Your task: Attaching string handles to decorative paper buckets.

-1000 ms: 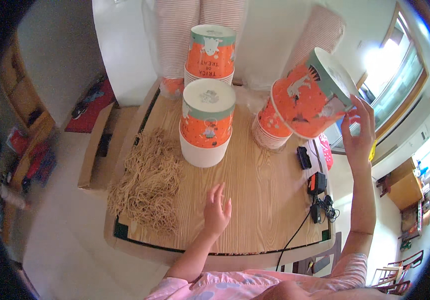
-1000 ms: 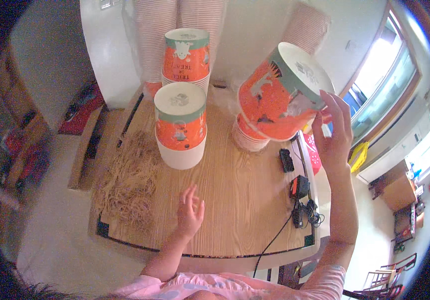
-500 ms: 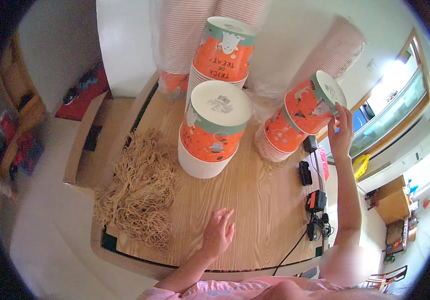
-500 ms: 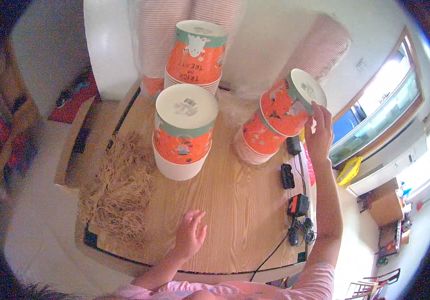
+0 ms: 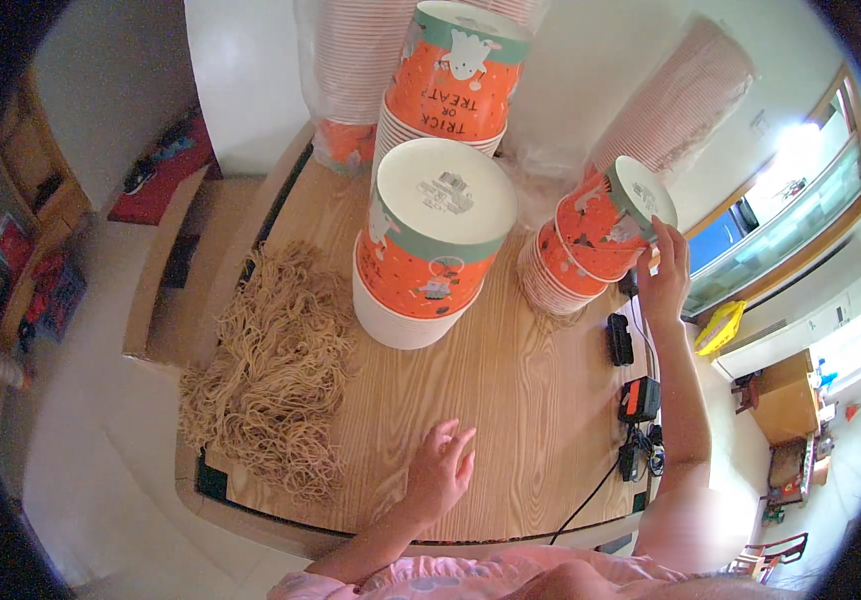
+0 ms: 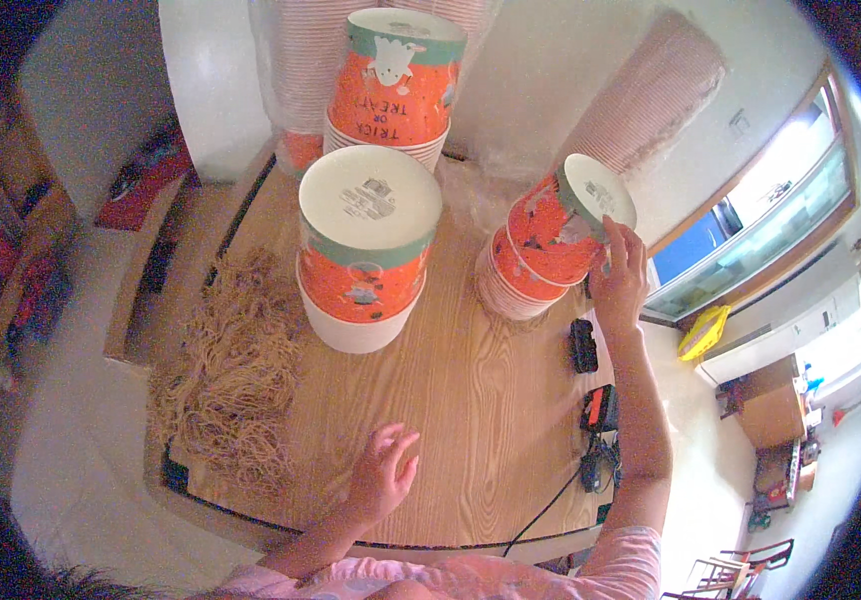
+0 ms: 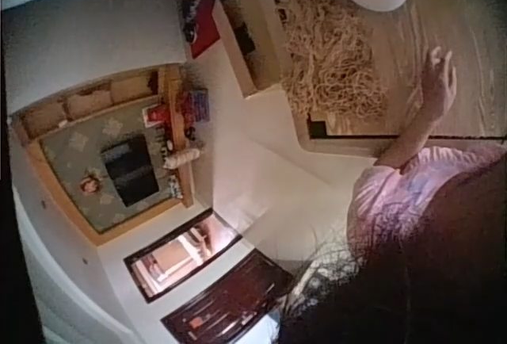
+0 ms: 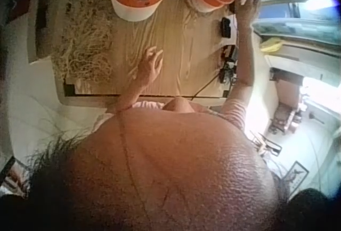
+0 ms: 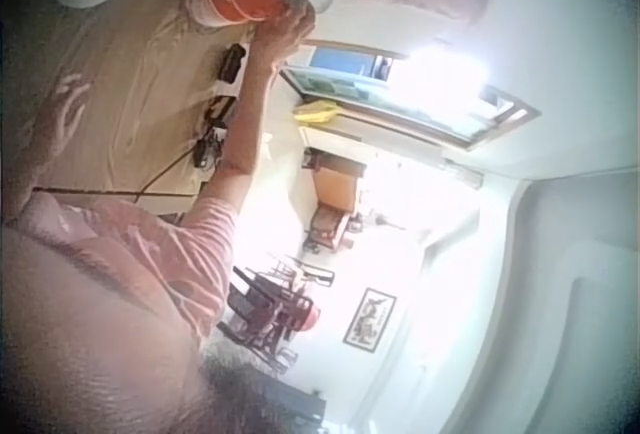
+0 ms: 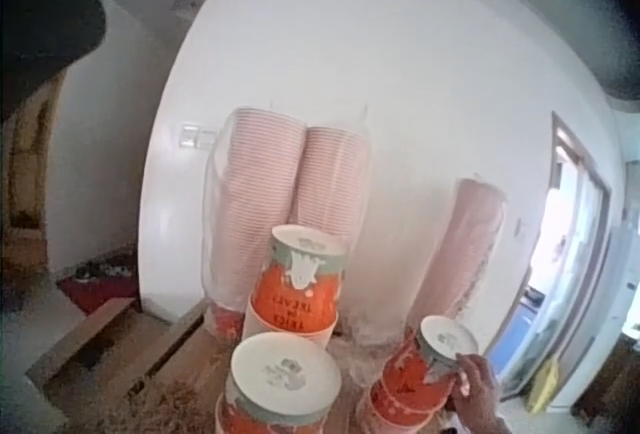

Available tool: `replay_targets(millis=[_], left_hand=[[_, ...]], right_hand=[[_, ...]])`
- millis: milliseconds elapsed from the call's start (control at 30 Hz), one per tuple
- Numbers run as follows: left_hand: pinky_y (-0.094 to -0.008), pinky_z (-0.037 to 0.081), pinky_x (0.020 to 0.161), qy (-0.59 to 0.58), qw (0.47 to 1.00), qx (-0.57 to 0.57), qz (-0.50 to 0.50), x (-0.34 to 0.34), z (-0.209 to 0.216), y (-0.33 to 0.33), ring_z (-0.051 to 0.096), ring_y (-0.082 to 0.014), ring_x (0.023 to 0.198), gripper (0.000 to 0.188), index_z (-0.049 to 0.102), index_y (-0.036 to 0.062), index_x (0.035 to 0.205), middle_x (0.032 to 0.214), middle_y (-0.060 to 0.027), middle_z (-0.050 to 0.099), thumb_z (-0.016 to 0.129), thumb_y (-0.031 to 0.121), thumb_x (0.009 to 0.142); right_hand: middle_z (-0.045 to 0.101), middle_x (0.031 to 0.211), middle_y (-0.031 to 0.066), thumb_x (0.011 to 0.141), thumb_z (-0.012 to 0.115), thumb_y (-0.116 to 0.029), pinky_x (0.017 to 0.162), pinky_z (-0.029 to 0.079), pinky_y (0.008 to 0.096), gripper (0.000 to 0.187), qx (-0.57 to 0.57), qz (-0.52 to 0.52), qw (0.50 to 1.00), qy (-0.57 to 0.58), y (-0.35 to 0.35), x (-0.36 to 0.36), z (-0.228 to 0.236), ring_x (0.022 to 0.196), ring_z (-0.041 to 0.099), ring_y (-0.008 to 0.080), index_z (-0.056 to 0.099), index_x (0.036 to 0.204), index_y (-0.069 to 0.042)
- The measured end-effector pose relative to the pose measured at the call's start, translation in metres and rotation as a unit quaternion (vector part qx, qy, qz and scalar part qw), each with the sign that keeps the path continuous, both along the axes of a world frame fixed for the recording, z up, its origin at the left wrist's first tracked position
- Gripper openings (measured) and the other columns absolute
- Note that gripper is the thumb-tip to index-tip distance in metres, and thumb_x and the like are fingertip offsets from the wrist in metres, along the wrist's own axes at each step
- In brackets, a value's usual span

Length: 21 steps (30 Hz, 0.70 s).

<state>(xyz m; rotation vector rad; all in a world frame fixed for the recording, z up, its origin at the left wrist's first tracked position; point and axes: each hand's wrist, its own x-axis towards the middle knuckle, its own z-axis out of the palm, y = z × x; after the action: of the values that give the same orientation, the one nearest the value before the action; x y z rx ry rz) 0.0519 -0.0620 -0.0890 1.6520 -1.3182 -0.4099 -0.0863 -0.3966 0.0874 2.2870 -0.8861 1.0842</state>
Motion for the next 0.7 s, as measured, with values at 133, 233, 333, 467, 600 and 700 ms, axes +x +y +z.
replay_targets(millis=[133, 233, 333, 467, 600, 700], left_hand=[[-0.0381, 0.048, 0.077, -0.008, 1.000, -0.001, 0.000, -0.001, -0.001, 0.001, 0.056, -0.0261, 0.089, 0.040, 0.051, 0.0077, 0.114, 0.116, -0.0153, 0.047, 0.066, 0.008, 0.076], [-0.0378, 0.048, 0.078, -0.025, 1.000, -0.003, -0.001, -0.001, -0.002, 0.000, 0.056, -0.0254, 0.088, 0.041, 0.051, 0.0079, 0.114, 0.116, -0.0144, 0.047, 0.067, 0.008, 0.076], [-0.0372, 0.049, 0.077, -0.014, 1.000, 0.001, -0.002, -0.003, -0.004, 0.000, 0.056, -0.0247, 0.087, 0.039, 0.052, 0.0080, 0.113, 0.115, -0.0139, 0.047, 0.067, 0.009, 0.076], [-0.0367, 0.049, 0.076, -0.010, 1.000, 0.011, -0.004, -0.002, 0.000, 0.000, 0.056, -0.0245, 0.086, 0.037, 0.054, 0.0079, 0.112, 0.115, -0.0137, 0.047, 0.066, 0.010, 0.077], [-0.0361, 0.049, 0.076, -0.011, 1.000, 0.012, -0.004, -0.002, -0.001, 0.001, 0.056, -0.0243, 0.087, 0.035, 0.055, 0.0078, 0.111, 0.115, -0.0138, 0.048, 0.066, 0.010, 0.077], [-0.0360, 0.049, 0.077, -0.011, 1.000, 0.013, -0.003, -0.002, -0.002, 0.001, 0.056, -0.0243, 0.087, 0.035, 0.056, 0.0079, 0.111, 0.116, -0.0142, 0.048, 0.066, 0.010, 0.077]], right_hand=[[0.055, 0.110, 0.0105, 0.077, 0.059, -0.003, 0.081, 0.049, 0.0380, 0.050, 0.009, -0.016, 1.000, 0.001, 0.010, 0.008, -0.007, 0.098, 0.056, 0.0280, 0.052, 0.125, -0.015], [0.055, 0.109, 0.0097, 0.077, 0.059, -0.004, 0.078, 0.050, 0.0377, 0.051, 0.022, -0.029, 0.999, 0.005, 0.010, 0.008, -0.013, 0.099, 0.056, 0.0276, 0.053, 0.126, -0.017], [0.055, 0.107, 0.0079, 0.076, 0.060, -0.003, 0.075, 0.051, 0.0366, 0.053, 0.012, -0.027, 1.000, 0.006, 0.010, 0.008, -0.014, 0.096, 0.056, 0.0260, 0.053, 0.126, -0.019], [0.053, 0.108, 0.0052, 0.078, 0.058, -0.004, 0.067, 0.053, 0.0345, 0.053, -0.004, -0.030, 0.999, 0.029, 0.010, 0.008, -0.018, 0.088, 0.056, 0.0233, 0.051, 0.127, -0.021], [0.054, 0.106, 0.0060, 0.074, 0.060, -0.002, 0.073, 0.052, 0.0343, 0.057, 0.010, -0.030, 0.999, 0.020, 0.012, 0.010, -0.018, 0.089, 0.055, 0.0230, 0.052, 0.128, -0.020], [0.053, 0.106, 0.0066, 0.074, 0.060, -0.002, 0.073, 0.051, 0.0345, 0.057, 0.006, -0.017, 1.000, 0.024, 0.010, 0.010, -0.018, 0.089, 0.055, 0.0234, 0.052, 0.128, -0.020]])
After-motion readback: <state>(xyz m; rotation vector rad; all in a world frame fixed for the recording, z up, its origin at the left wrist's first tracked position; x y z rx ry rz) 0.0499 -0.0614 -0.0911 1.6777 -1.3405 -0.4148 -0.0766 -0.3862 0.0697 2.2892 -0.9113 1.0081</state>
